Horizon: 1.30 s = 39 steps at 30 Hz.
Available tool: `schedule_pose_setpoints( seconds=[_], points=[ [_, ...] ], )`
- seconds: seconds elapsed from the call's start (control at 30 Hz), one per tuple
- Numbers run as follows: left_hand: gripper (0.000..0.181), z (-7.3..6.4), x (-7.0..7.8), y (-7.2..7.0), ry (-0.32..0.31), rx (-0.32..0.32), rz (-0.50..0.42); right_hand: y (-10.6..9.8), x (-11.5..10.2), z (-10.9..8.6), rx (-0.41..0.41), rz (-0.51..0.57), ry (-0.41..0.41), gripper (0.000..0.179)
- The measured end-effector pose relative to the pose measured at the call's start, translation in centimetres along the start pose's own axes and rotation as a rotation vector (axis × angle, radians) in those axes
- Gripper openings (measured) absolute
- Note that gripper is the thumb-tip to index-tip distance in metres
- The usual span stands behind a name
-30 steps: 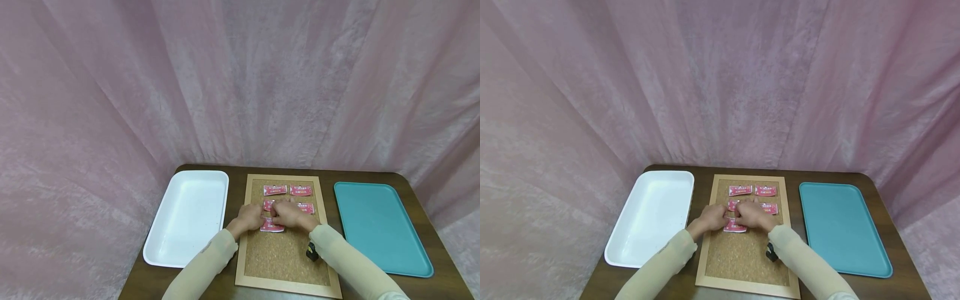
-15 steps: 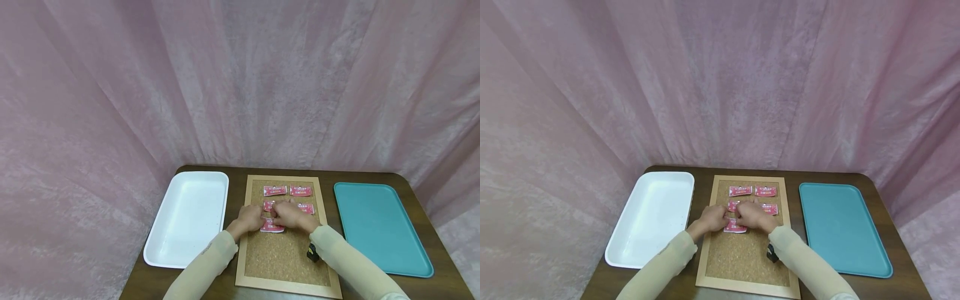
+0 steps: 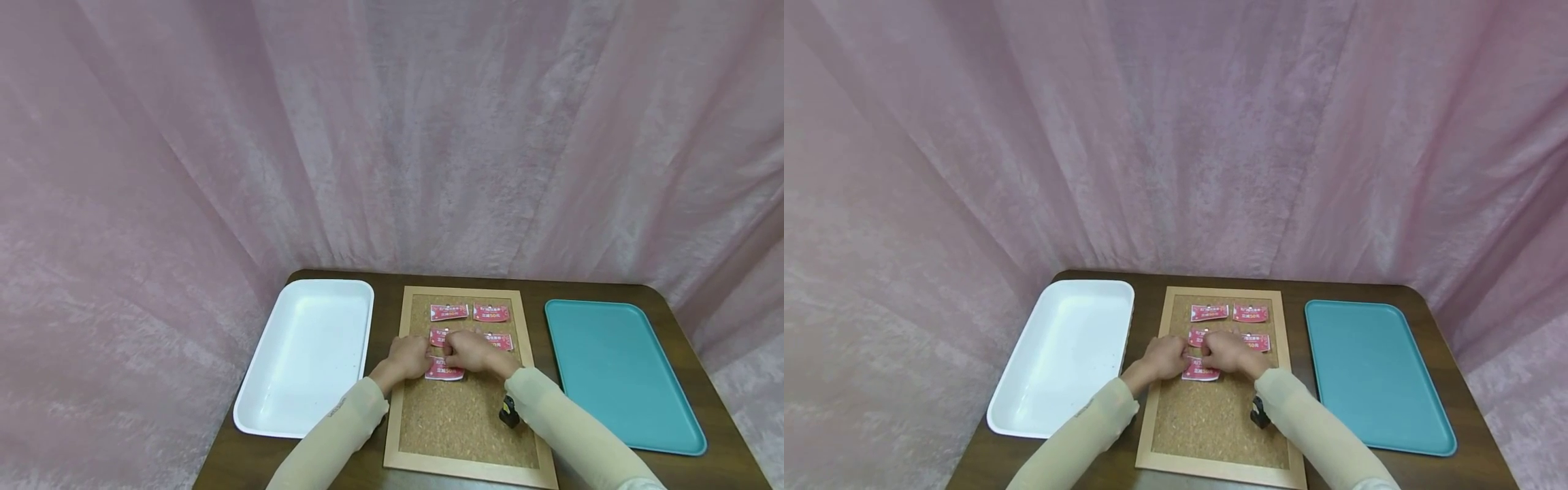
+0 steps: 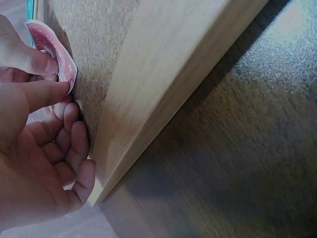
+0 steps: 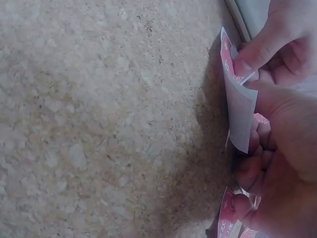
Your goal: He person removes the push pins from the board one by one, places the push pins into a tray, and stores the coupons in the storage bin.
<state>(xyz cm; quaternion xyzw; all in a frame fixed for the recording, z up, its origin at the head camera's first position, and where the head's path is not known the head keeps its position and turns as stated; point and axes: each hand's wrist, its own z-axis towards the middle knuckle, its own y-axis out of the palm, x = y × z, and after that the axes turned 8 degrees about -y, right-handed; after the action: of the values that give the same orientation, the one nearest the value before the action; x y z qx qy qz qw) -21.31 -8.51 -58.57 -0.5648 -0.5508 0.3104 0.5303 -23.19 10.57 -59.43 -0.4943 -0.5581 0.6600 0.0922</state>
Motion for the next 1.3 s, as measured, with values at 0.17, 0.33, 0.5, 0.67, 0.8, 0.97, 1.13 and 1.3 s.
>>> schedule_pose_setpoints(
  seconds=[0.17, 0.33, 0.5, 0.67, 0.8, 0.97, 1.13, 1.3],
  points=[
    [0.046, 0.0, 0.0, -0.1, 0.006, 0.002, 0.001, 0.0, 0.3, -0.1, 0.008, 0.021, -0.019, 0.015],
    [0.045, 0.0, 0.0, 0.0, 0.003, 0.002, 0.003, -0.1, 0.4, -0.2, 0.012, 0.014, -0.026, 0.015],
    [0.042, 0.3, 0.0, 0.2, -0.003, 0.011, 0.013, -0.1, -0.4, -0.1, 0.038, -0.175, -0.058, 0.026],
    [0.045, 0.3, 0.0, 0.3, -0.004, 0.011, 0.021, 0.4, -1.5, 0.0, 0.062, -0.351, -0.059, 0.040],
    [0.046, 0.2, 0.0, 0.4, 0.002, 0.018, 0.023, 0.8, -1.7, 0.1, 0.066, -0.365, -0.049, 0.037],
    [0.046, 0.2, -0.2, 0.5, 0.000, 0.031, 0.016, 0.4, -1.3, 0.1, 0.025, -0.216, -0.008, 0.030],
    [0.046, 0.2, -0.2, 0.5, -0.003, 0.024, 0.002, -0.2, -0.8, -0.1, 0.008, -0.074, 0.014, 0.022],
    [0.048, 0.2, -0.4, 0.7, 0.009, 0.022, -0.013, -0.1, -0.6, -0.3, 0.016, -0.021, 0.017, 0.014]
  ],
)
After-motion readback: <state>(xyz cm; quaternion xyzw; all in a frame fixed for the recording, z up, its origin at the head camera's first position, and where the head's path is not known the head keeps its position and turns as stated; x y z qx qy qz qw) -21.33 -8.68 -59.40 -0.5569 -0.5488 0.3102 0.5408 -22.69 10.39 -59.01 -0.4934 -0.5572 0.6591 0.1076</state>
